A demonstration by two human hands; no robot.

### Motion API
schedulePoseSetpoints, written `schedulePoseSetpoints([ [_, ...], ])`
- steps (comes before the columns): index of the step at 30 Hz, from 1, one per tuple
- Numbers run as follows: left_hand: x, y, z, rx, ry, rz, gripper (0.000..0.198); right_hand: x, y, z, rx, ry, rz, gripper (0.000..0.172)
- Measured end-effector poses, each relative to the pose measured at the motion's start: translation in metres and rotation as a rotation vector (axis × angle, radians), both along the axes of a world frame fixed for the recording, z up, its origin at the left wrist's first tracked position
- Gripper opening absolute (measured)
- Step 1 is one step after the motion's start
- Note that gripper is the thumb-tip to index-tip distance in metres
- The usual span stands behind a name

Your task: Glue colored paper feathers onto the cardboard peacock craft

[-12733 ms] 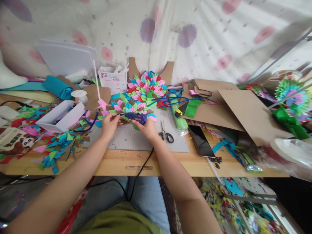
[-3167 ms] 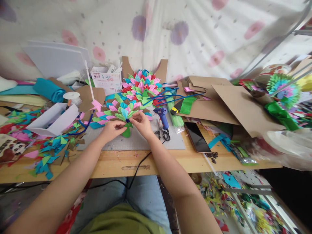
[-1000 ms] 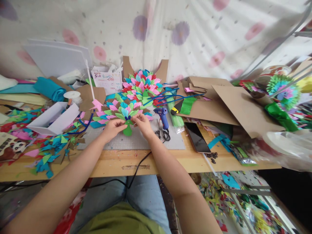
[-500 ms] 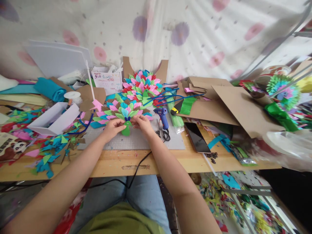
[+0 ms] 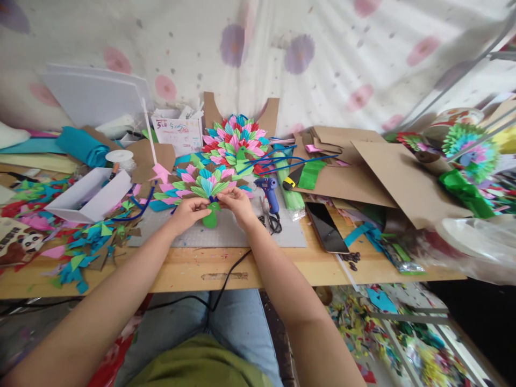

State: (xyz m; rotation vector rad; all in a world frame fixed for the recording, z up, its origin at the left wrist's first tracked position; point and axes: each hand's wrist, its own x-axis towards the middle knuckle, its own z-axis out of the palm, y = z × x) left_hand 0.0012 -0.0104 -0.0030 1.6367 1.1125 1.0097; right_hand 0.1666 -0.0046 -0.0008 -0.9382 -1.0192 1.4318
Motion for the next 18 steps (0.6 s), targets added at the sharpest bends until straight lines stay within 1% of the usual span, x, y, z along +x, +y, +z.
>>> schedulePoseSetpoints([
  [9,0.0002,0.001,-0.003,-0.022,-0.017,0.013,0.024,0.0009,0.0012,-0.0019,0.003,0.011,0.013,0.04],
  [18,-0.0003,0.0034,-0.0079,0.006,-0.002,0.032,0.027,0.0006,0.0018,-0.0022,0.017,0.011,0.014,0.04],
])
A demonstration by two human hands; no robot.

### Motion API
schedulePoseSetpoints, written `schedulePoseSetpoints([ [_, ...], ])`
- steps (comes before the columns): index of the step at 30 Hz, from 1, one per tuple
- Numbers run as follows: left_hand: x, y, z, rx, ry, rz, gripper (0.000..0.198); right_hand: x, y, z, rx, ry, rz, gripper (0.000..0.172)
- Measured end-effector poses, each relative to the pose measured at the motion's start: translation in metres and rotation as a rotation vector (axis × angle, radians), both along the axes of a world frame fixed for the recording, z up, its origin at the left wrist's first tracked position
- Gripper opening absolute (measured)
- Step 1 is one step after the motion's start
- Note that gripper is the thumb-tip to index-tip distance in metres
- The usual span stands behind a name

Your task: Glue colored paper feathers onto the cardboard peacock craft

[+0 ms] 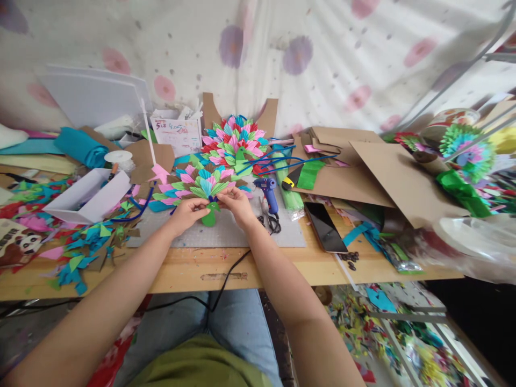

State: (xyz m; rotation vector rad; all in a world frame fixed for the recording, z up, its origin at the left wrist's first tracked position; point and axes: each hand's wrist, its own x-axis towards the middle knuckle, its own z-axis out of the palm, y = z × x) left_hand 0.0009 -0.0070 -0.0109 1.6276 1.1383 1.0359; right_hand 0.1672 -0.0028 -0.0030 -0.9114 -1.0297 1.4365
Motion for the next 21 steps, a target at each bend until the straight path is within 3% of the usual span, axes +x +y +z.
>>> schedulePoseSetpoints([
  [9,0.002,0.005,-0.005,0.038,-0.027,0.073,0.031,0.0,-0.001,0.002,-0.013,0.046,-0.05,0.04],
  [13,0.002,0.008,-0.006,0.019,-0.11,0.139,0.031,0.001,0.0,-0.001,0.003,0.033,-0.009,0.036],
  [21,-0.001,0.008,-0.002,-0.022,-0.262,0.207,0.035,-0.005,0.003,-0.011,0.176,-0.209,0.07,0.034],
])
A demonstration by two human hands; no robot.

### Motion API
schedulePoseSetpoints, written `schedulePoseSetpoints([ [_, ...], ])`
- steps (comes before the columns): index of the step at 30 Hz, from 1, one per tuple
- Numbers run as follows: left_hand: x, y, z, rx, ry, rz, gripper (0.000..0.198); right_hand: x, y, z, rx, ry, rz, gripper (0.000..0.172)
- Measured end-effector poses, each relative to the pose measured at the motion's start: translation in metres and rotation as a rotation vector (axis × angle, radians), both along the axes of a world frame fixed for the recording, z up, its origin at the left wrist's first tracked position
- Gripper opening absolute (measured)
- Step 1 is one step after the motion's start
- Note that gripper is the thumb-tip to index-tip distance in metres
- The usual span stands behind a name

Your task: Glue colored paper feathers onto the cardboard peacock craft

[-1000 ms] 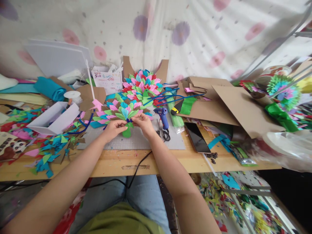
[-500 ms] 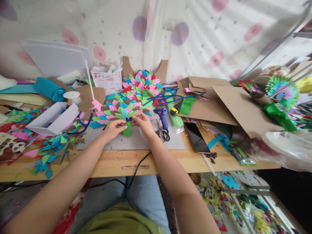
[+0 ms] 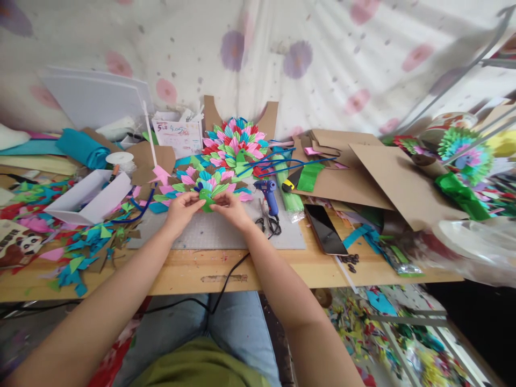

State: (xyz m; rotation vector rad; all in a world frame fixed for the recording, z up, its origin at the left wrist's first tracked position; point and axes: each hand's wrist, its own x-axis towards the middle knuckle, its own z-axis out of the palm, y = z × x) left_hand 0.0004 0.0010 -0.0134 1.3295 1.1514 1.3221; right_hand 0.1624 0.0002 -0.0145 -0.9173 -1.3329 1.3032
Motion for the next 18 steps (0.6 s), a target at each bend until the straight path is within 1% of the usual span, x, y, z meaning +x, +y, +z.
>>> schedulePoseSetpoints([
  [3,0.002,-0.001,-0.001,0.001,-0.01,0.005,0.034,-0.002,0.001,-0.003,0.023,-0.088,-0.007,0.03],
  [8,-0.003,0.001,0.003,0.029,0.037,-0.003,0.031,0.0,0.005,-0.007,0.016,-0.121,-0.032,0.023],
  [9,-0.007,0.002,0.005,0.044,0.062,0.011,0.031,0.001,0.006,-0.008,0.013,-0.122,-0.049,0.022],
  [11,-0.018,0.006,0.011,0.076,0.12,0.084,0.03,0.003,0.008,-0.009,0.001,-0.119,-0.079,0.022],
  [13,-0.033,0.01,0.018,0.096,0.216,0.214,0.025,0.005,0.009,-0.011,-0.006,-0.114,-0.101,0.022],
  [14,-0.042,0.012,0.021,0.104,0.275,0.257,0.022,0.006,0.01,-0.012,-0.006,-0.115,-0.107,0.021],
  [16,-0.058,0.015,0.029,0.106,0.419,0.268,0.021,0.008,0.011,-0.012,-0.003,-0.131,-0.116,0.02],
  [18,-0.071,0.014,0.035,0.086,0.6,0.224,0.025,0.008,0.012,-0.013,-0.004,-0.155,-0.121,0.018],
])
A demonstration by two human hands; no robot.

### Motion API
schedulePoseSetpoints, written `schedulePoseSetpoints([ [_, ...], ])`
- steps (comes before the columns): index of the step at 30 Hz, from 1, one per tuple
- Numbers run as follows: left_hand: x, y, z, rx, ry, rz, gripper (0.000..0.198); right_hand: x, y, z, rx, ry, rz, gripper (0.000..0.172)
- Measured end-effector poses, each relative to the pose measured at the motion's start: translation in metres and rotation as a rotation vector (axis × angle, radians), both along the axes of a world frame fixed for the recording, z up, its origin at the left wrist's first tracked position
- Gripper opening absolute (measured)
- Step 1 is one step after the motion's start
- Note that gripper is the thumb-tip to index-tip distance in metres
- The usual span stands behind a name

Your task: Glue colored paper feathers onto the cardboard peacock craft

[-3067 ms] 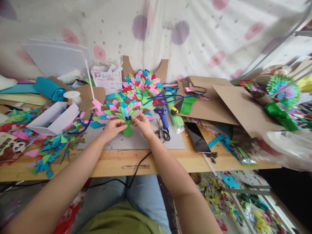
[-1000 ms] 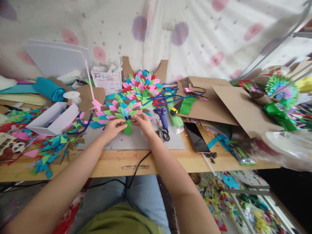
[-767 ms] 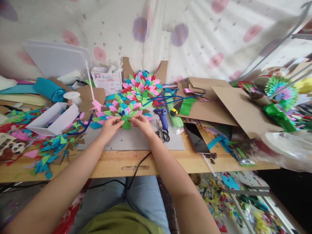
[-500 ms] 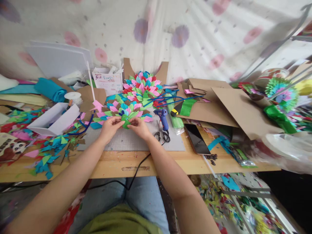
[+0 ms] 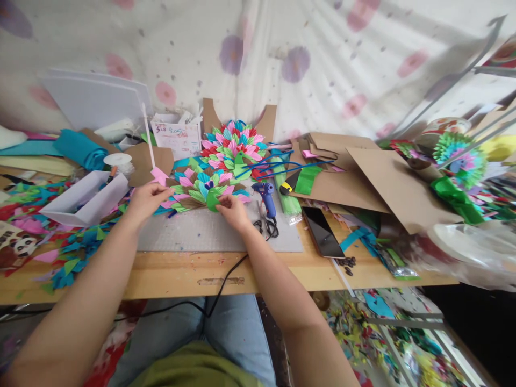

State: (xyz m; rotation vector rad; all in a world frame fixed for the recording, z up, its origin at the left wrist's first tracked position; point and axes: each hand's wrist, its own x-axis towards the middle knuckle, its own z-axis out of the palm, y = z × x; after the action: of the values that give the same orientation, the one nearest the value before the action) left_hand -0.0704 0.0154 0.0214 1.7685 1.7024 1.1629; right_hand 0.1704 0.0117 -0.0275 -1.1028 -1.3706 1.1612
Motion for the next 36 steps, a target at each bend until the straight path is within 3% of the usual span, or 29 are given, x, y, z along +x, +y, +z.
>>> schedulePoseSetpoints([
  [6,-0.013,-0.018,0.002,-0.268,0.364,-0.051,0.022,-0.001,0.003,-0.004,-0.033,-0.031,-0.033,0.016],
  [10,-0.01,-0.023,-0.004,-0.263,0.458,-0.065,0.014,0.0,0.003,-0.004,-0.032,-0.053,-0.043,0.015],
  [14,-0.017,-0.021,0.0,-0.255,0.498,-0.11,0.005,0.001,0.001,0.0,-0.018,-0.074,-0.034,0.013],
  [17,-0.028,-0.021,0.008,-0.27,0.358,-0.181,0.006,0.0,-0.001,0.003,-0.009,-0.12,-0.074,0.017],
  [21,-0.029,-0.023,0.02,-0.327,-0.015,-0.182,0.015,-0.003,-0.003,0.004,-0.007,-0.276,-0.134,0.022],
  [26,0.001,-0.026,0.028,-0.377,-0.498,-0.214,0.025,-0.005,-0.013,0.011,0.033,-0.601,-0.182,0.019],
  [29,0.027,-0.025,0.026,-0.435,-0.693,-0.283,0.028,-0.005,-0.02,0.021,0.202,-0.709,-0.303,0.019],
  [32,0.053,-0.024,0.015,-0.422,-0.739,-0.384,0.027,-0.007,-0.024,0.028,0.377,-0.564,-0.308,0.016],
  [36,0.077,-0.025,-0.005,-0.346,-0.7,-0.41,0.029,-0.011,-0.022,0.027,0.355,-0.268,-0.13,0.025],
])
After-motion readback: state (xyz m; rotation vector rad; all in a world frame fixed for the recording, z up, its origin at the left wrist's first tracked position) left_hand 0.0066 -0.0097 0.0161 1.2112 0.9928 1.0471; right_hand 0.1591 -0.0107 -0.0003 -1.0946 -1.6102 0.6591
